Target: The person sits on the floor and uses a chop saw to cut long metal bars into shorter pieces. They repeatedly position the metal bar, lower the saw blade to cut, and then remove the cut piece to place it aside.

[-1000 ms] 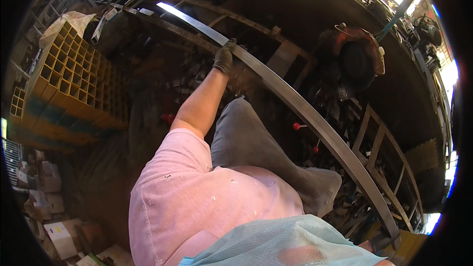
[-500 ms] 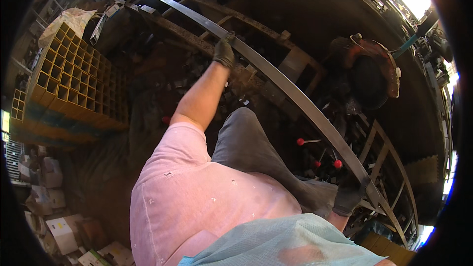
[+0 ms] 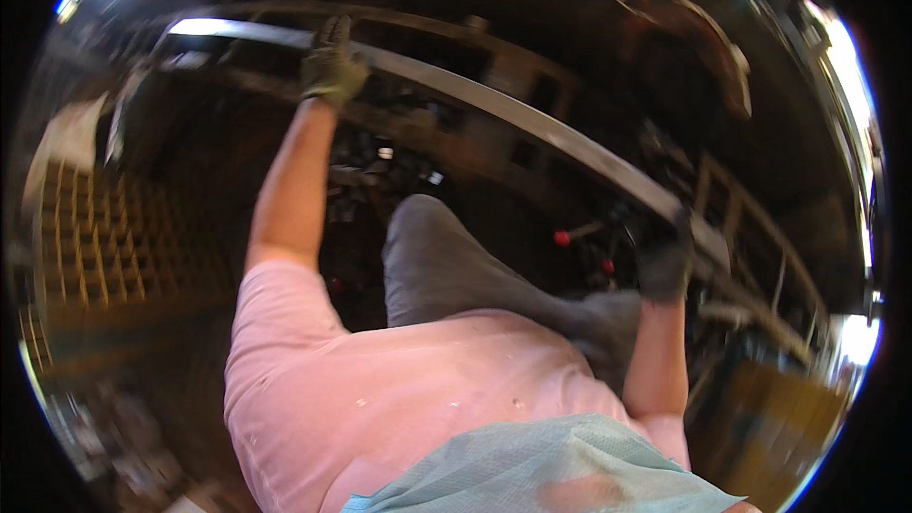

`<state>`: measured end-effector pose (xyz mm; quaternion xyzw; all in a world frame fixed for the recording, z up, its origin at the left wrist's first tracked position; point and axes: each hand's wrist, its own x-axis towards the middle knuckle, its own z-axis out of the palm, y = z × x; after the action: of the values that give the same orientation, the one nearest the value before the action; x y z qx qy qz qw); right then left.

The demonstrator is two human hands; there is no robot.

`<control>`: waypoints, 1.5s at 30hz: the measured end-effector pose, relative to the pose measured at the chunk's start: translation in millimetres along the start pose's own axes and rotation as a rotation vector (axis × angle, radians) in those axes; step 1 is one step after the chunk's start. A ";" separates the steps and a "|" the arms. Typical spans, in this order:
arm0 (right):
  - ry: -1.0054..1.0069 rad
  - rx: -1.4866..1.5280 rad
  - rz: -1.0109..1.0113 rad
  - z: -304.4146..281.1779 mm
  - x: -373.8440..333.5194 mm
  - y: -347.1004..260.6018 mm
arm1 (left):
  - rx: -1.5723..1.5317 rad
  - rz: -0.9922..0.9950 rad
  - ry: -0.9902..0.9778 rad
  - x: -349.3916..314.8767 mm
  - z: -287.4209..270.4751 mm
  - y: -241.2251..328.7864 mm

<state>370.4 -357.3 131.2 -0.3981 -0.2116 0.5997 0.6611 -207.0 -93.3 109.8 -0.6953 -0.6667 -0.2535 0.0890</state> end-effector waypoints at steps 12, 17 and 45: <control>0.179 0.195 0.322 -23.3 82.8 5.7 | 0.345 0.295 -0.716 36.7 4.4 170.4; 0.368 -0.634 -0.053 -62.6 78.6 -41.4 | 0.319 0.269 -0.703 48.1 47.0 165.7; 0.335 -1.934 0.102 -48.9 125.0 -64.4 | 0.269 0.242 -0.720 63.6 141.9 151.7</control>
<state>471.6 -248.1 127.8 -0.8563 -0.4974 0.1315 0.0449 -27.4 13.8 50.8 -0.7952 -0.5958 0.1084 -0.0309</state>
